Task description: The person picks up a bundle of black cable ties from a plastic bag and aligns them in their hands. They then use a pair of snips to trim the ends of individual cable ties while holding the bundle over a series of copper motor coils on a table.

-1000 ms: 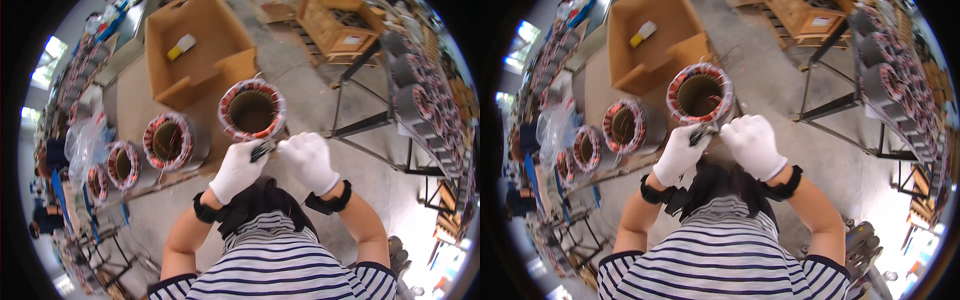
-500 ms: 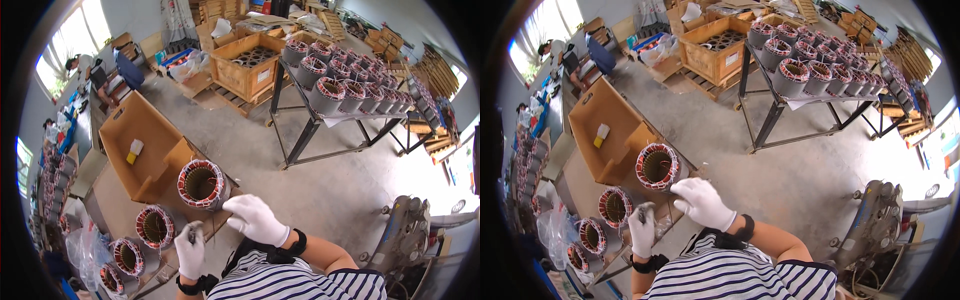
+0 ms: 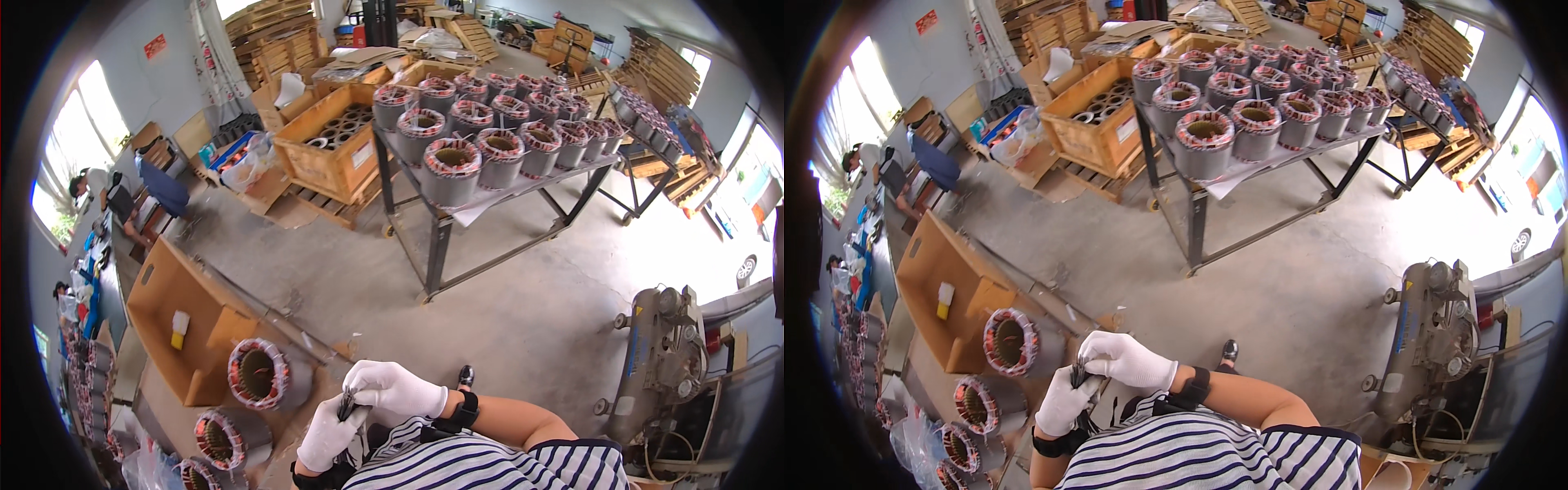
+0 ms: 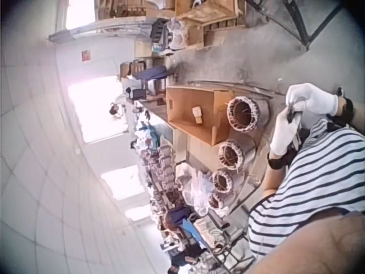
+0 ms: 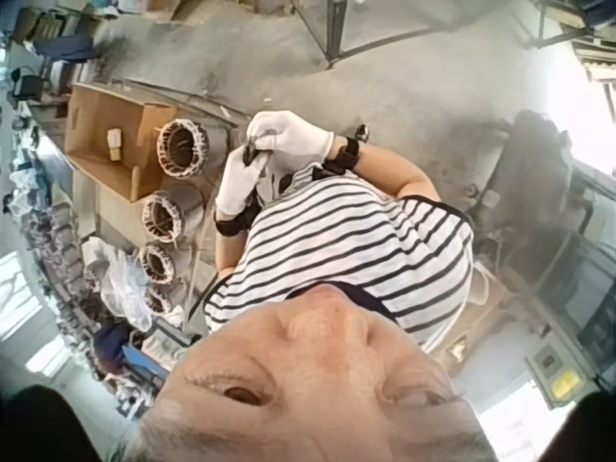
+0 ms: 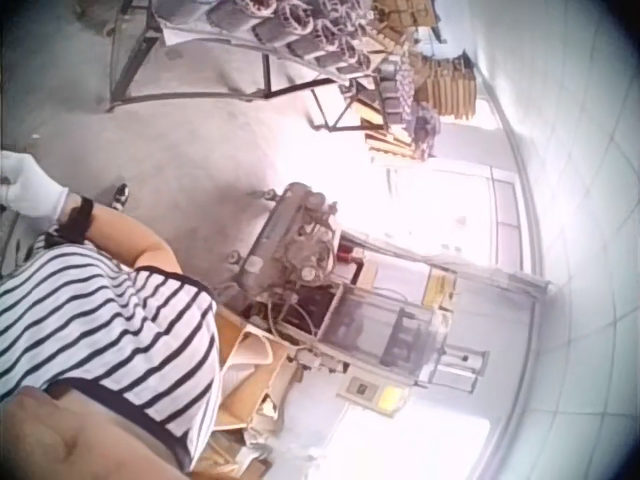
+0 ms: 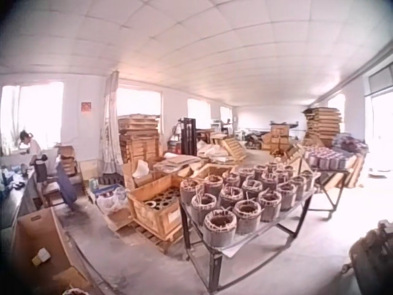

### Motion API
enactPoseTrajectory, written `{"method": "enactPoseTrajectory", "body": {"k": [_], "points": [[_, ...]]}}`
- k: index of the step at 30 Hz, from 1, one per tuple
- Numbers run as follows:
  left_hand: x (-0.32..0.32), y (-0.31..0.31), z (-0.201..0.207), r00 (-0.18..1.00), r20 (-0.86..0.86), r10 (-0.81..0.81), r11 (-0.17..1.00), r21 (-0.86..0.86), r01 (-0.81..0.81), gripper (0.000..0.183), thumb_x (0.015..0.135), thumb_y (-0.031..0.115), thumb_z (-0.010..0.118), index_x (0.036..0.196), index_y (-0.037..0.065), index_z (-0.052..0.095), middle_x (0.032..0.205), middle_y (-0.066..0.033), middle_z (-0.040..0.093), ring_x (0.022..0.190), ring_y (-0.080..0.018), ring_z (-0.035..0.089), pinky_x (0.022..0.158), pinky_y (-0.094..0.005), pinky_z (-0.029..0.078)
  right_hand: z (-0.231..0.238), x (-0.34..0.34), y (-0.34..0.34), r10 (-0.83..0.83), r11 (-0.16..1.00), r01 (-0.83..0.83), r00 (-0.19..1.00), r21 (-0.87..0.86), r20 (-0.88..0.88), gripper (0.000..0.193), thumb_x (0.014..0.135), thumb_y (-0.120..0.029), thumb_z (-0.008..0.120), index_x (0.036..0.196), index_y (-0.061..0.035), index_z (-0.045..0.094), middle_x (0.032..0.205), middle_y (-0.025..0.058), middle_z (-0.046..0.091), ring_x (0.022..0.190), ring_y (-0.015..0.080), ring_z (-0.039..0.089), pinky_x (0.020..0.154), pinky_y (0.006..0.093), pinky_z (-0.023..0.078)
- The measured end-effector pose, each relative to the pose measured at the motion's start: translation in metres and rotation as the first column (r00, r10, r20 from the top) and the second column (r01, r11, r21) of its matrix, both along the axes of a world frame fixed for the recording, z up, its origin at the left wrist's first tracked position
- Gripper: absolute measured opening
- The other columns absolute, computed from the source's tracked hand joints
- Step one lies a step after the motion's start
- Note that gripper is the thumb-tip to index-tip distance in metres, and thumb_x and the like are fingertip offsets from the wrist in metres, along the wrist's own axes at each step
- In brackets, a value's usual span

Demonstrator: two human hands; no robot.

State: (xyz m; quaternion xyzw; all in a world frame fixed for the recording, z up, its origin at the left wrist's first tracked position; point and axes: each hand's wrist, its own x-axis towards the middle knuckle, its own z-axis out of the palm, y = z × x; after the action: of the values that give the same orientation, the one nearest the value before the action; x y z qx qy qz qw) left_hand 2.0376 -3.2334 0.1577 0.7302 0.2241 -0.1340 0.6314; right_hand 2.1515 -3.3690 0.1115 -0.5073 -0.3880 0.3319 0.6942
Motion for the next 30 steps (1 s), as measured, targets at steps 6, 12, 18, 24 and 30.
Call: {"method": "enactPoseTrajectory", "body": {"k": [6, 12, 18, 24, 30], "points": [[0.113, -0.078, 0.003, 0.993, 0.066, 0.095, 0.988, -0.131, -0.086, 0.015, 0.089, 0.013, 0.058, 0.088, -0.001, 0.063, 0.063, -0.0001, 0.057, 0.056, -0.0053, 0.05, 0.05, -0.0225, 0.038, 0.004, 0.097, -0.084, -0.18, 0.982, 0.167, 0.963, -0.083, -0.199, 0.009, 0.09, -0.007, 0.057, 0.085, 0.0, 0.06, 0.091, 0.0011, 0.058, 0.083, 0.0075, 0.053, 0.076, 0.0242, 0.046], [0.205, -0.124, -0.008, 0.982, 0.188, 0.034, 0.999, 0.007, -0.036, 0.013, 0.089, 0.008, 0.056, 0.089, -0.001, 0.066, 0.063, -0.0018, 0.059, 0.056, -0.0066, 0.053, 0.051, -0.0231, 0.041, 0.004, 0.166, -0.138, -0.365, 0.924, 0.331, 0.912, -0.193, -0.188, 0.009, 0.088, -0.005, 0.059, 0.082, 0.0012, 0.061, 0.093, 0.0045, 0.061, 0.087, 0.0099, 0.055, 0.081, 0.0257, 0.045], [0.261, -0.119, -0.036, 0.964, 0.236, -0.126, 0.988, 0.113, 0.102, 0.01, 0.088, 0.008, 0.058, 0.088, 0.0, 0.064, 0.062, 0.0001, 0.056, 0.052, -0.0066, 0.05, 0.047, -0.0229, 0.038, -0.021, 0.214, -0.149, -0.461, 0.854, 0.461, 0.885, -0.242, 0.061, 0.011, 0.086, -0.011, 0.062, 0.086, 0.0001, 0.062, 0.076, 0.0078, 0.061, 0.073, 0.0118, 0.058, 0.069, 0.0278, 0.049], [0.33, -0.07, -0.024, 0.969, 0.242, -0.058, 0.987, 0.159, 0.02, 0.011, 0.088, 0.009, 0.059, 0.087, -0.001, 0.063, 0.06, 0.0007, 0.055, 0.053, -0.0052, 0.047, 0.05, -0.0228, 0.037, -0.026, 0.278, -0.154, -0.689, 0.581, 0.758, 0.652, -0.297, 0.316, 0.01, 0.084, -0.008, 0.061, 0.085, 0.0017, 0.063, 0.077, 0.0123, 0.061, 0.071, 0.0201, 0.061, 0.067, 0.0289, 0.048], [0.368, -0.015, -0.035, 0.981, 0.192, -0.037, 0.991, 0.137, 0.01, 0.013, 0.089, 0.01, 0.058, 0.088, -0.001, 0.063, 0.06, 0.0, 0.055, 0.055, -0.006, 0.048, 0.052, -0.0227, 0.039, -0.01, 0.349, -0.101, -0.618, 0.274, 0.95, 0.295, -0.152, 0.729, 0.016, 0.08, -0.011, 0.065, 0.095, -0.0051, 0.064, 0.075, 0.0096, 0.06, 0.068, 0.0268, 0.059, 0.063, 0.0352, 0.047]]}}
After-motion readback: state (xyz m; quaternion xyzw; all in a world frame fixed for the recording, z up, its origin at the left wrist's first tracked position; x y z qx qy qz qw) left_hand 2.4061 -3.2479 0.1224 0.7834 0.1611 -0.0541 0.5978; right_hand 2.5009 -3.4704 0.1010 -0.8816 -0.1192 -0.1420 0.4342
